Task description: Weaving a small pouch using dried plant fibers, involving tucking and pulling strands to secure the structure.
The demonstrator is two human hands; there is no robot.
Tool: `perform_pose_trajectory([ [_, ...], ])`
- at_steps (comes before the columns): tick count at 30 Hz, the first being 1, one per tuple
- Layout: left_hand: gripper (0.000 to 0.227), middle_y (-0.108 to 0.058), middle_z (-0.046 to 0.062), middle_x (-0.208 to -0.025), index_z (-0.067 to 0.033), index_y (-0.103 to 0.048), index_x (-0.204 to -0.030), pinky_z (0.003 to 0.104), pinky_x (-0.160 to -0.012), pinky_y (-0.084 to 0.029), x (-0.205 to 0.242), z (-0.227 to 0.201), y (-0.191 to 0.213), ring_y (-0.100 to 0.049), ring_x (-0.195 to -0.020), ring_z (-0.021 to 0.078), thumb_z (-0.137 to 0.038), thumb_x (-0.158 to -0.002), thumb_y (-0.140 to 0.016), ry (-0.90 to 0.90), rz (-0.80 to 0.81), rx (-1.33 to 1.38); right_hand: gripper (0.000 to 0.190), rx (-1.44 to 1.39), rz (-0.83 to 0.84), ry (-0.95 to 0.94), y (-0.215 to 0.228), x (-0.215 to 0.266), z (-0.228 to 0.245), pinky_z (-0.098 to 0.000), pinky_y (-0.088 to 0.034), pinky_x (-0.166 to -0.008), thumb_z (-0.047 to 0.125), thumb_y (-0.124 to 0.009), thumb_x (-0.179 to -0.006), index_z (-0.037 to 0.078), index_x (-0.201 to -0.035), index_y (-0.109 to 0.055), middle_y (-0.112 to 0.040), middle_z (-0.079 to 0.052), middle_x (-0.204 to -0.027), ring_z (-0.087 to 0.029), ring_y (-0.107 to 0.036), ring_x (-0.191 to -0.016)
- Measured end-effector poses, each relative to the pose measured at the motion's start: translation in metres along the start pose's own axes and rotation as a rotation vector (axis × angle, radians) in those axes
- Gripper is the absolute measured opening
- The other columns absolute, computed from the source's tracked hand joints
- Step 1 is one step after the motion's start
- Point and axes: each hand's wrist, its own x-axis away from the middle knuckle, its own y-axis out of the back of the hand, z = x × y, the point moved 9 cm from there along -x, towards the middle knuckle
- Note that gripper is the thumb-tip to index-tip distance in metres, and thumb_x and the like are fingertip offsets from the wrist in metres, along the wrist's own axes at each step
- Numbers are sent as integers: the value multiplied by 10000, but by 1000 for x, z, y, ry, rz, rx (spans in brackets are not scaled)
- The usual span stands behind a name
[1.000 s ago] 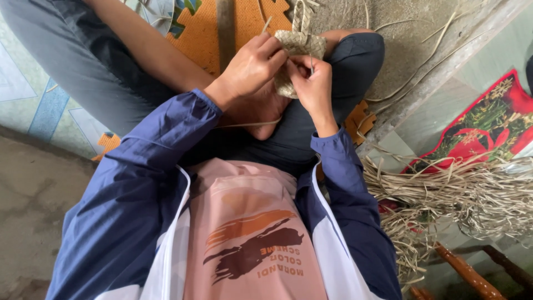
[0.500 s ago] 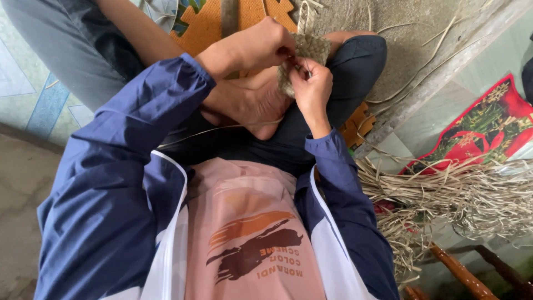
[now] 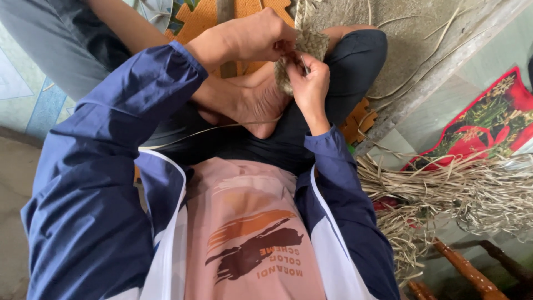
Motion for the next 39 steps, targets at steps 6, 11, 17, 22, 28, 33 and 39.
perform_pose_trajectory([
  [6,159,-746,80,-818,-4,-783,-936,328,-627,-560,3,-6,14,-689,-672,209,47,-785,-780,45,-53,136,187,-163,36,-23,1,-2,-11,-185,-377,-549,14,-713,-900,-88,-1048,-765,-646,-7,-729,-49,-437,-620],
  [11,139,-737,87,-786,21,-770,-910,293,-610,-554,13,-13,18,-668,-635,181,67,-779,-785,73,-226,207,178,-236,41,-60,4,-2,-14,-173,-436,-624,22,-722,-926,-70,-1073,-763,-698,-21,-823,-50,-520,-690],
  [17,119,-746,110,-785,42,-768,-892,287,-594,-558,20,-20,21,-679,-630,192,43,-780,-808,92,-276,190,148,-187,1,-6,3,1,-3,-182,-406,-592,7,-707,-939,-75,-1054,-749,-645,15,-782,-37,-447,-660],
  [22,100,-733,101,-753,38,-765,-864,278,-562,-556,17,-10,14,-672,-606,175,9,-776,-802,147,-277,150,113,-161,-6,17,2,2,1,-192,-384,-569,-19,-705,-948,-56,-1045,-749,-601,19,-734,-42,-431,-641],
  [28,73,-744,94,-742,17,-782,-836,272,-560,-575,17,3,3,-695,-606,170,0,-776,-820,220,-229,126,103,-54,-20,36,2,2,4,-219,-352,-521,-7,-736,-921,-32,-1016,-767,-584,14,-691,-62,-386,-583],
  [33,48,-700,135,-686,4,-749,-759,375,-573,-571,17,10,-12,-672,-585,299,-36,-736,-762,201,-253,-33,114,10,2,54,0,1,5,-228,-384,-510,16,-744,-918,-31,-1016,-777,-640,-10,-698,-74,-432,-573],
  [39,80,-676,165,-788,45,-703,-763,367,-541,-566,16,-2,-16,-654,-569,296,-26,-762,-740,185,-249,-175,143,49,-8,51,1,3,1,-228,-448,-528,19,-725,-905,-33,-1028,-776,-748,-58,-766,-88,-521,-583],
])
